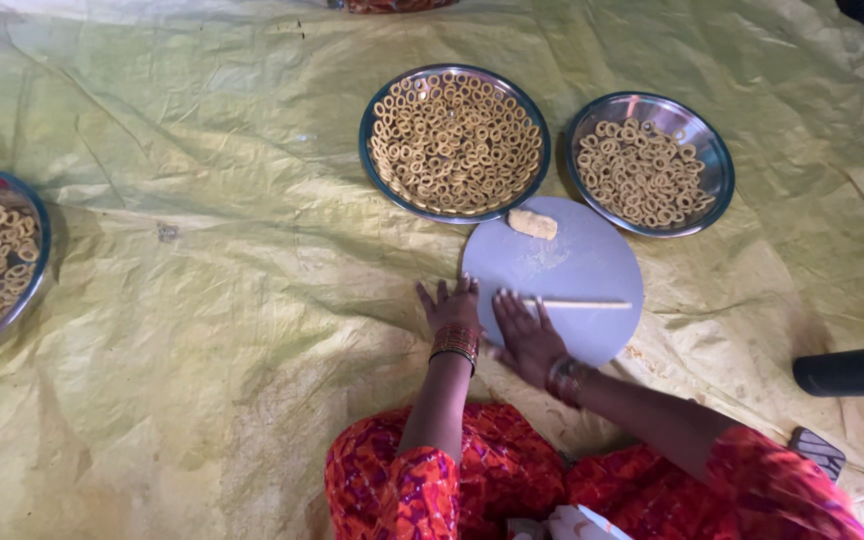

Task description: The person sits on the floor and shapes dough into small rings by hand. They roll small pieces of dough into thin ropes, join the ends to form circles, and place the finished rings into metal bowls.

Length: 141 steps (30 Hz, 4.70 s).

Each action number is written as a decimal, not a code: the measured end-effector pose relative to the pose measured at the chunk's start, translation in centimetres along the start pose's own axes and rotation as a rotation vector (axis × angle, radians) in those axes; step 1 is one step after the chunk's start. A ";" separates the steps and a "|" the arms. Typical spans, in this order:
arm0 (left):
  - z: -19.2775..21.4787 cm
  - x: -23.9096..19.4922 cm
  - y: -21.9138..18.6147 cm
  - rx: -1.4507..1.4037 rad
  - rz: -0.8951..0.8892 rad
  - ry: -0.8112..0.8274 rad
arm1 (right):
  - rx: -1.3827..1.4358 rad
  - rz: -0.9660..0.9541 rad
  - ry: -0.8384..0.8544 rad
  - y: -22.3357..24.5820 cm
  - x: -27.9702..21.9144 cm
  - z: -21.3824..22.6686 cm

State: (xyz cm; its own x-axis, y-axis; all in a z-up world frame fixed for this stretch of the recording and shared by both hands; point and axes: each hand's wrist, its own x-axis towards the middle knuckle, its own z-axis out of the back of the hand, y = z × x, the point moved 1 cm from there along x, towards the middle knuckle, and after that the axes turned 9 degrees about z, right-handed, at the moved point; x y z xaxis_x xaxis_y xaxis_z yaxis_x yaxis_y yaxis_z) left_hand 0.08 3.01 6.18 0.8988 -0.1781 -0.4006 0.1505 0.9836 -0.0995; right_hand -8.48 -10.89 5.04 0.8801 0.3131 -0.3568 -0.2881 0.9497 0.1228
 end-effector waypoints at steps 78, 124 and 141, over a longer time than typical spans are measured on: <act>-3.3 3.2 -2.6 0.199 0.027 -0.023 | 0.043 -0.351 -0.163 -11.5 3.8 1.1; -4.9 4.2 -2.1 0.117 0.022 -0.168 | 0.021 -0.133 0.041 -8.0 -8.5 -2.6; -4.3 3.7 -2.1 0.130 0.051 -0.073 | 0.010 -0.153 0.001 -8.1 -7.9 -2.0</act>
State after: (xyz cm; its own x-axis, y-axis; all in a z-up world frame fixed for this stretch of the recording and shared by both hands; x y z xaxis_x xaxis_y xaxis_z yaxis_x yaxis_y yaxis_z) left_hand 1.28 0.19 0.99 0.9335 -0.1301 -0.3342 0.1518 0.9876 0.0396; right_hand -13.85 -21.06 5.03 0.9130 0.1649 -0.3732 -0.1472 0.9862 0.0758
